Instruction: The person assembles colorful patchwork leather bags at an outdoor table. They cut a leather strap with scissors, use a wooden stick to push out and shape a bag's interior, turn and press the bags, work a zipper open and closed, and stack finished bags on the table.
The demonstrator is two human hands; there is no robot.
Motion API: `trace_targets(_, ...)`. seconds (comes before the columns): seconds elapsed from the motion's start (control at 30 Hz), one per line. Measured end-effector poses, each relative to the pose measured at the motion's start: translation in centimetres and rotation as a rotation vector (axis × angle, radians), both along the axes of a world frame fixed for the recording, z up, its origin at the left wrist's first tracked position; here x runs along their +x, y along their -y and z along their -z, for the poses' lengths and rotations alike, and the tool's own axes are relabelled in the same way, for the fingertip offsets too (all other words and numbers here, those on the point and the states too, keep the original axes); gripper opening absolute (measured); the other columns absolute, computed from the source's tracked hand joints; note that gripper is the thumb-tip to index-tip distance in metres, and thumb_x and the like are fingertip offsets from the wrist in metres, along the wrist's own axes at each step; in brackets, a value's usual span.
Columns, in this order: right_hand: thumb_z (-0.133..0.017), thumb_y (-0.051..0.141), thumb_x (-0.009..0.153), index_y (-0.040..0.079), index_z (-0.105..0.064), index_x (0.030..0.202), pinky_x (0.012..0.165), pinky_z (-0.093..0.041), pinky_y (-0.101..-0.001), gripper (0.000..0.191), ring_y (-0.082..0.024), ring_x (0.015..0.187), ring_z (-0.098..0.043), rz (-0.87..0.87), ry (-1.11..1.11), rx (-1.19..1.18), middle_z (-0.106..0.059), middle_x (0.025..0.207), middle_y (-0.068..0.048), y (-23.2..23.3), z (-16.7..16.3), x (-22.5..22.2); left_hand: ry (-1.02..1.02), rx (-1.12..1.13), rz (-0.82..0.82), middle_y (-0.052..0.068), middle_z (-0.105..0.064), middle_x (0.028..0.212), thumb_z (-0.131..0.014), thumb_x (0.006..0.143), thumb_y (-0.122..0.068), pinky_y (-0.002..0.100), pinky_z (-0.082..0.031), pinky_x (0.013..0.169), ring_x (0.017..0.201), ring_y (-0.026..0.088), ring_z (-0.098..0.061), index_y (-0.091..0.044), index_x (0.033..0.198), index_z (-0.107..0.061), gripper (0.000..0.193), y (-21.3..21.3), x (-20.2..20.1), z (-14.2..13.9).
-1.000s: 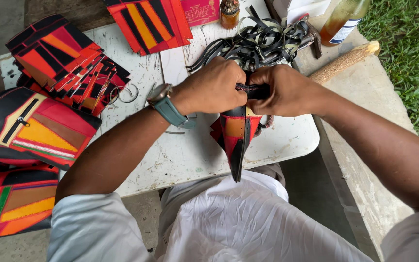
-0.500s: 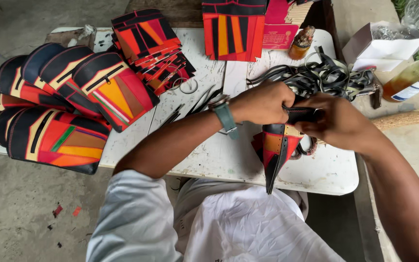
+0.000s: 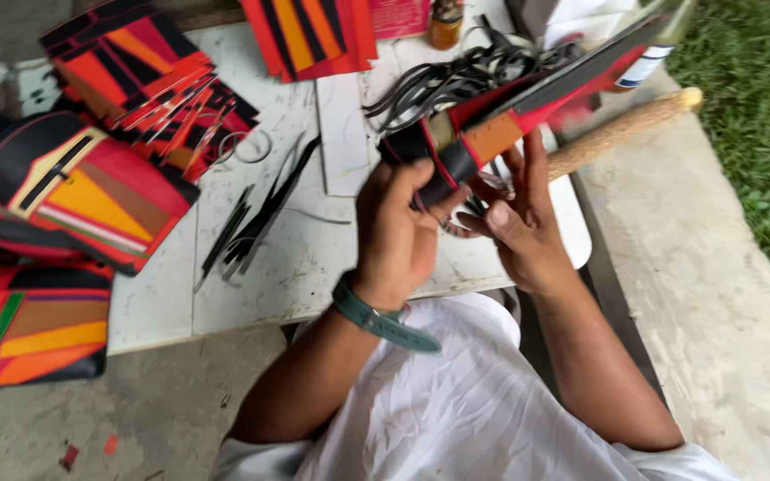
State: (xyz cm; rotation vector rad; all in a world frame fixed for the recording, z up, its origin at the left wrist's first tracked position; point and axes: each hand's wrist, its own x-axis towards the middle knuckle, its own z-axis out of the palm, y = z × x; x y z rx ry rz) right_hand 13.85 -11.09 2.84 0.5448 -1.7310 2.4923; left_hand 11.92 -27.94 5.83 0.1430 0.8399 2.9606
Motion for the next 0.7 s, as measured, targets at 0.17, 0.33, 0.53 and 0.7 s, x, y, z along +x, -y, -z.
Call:
trace_targets(0.17,-0.087,0.028,0.092,0.018,-0.003,0.175,0.128,-0.038,-0.0395,0.118,-0.029,0.161,-0.032,0.187,0.020,-0.057,-0.025,0.177,-0.014,-0.7,1.3,0.9,0.087,0.175,0.264,0.010,-0.068,0.124,-0.058,0.101,-0.008,0.043,-0.058,0.097,0.112,0.021,-0.068,-0.003,0.131,-0.060,0.030,-3.3,4.0,1.7)
trace_targets(0.33,-0.087,0.025,0.080,0.018,-0.028,0.163,0.112,-0.047,-0.0408,0.102,-0.027,0.143,-0.049,0.208,0.008,0.515,-0.039,0.163,-0.013,-5.4,3.7,2.1,-0.004,0.043,0.176,0.012,-0.069,0.124,-0.058,0.107,-0.008,0.044,-0.056,0.096,0.111,0.024,-0.067,-0.002,0.132,-0.062,0.026,-0.3,3.7,2.0)
trace_targets(0.53,-0.082,0.013,0.079,0.012,-0.066,0.133,0.101,-0.050,-0.0427,0.056,-0.037,0.120,-0.057,0.514,-0.216,1.158,-0.059,0.135,-0.015,-2.5,9.0,0.2,0.101,0.058,0.031,0.005,-0.069,0.118,-0.061,0.100,-0.007,0.044,-0.059,0.091,0.106,0.019,-0.067,-0.010,0.120,-0.062,0.020,1.9,3.4,0.7)
trace_targets(0.7,-0.075,0.008,0.083,0.008,-0.074,0.115,0.097,-0.051,-0.0443,0.032,-0.036,0.112,-0.060,0.499,-0.221,1.144,-0.070,0.117,-0.011,0.6,11.6,-2.7,0.048,0.047,0.014,0.006,-0.068,0.117,-0.062,0.102,-0.007,0.043,-0.059,0.090,0.107,0.019,-0.067,-0.008,0.121,-0.063,0.019,1.2,2.7,-0.9)
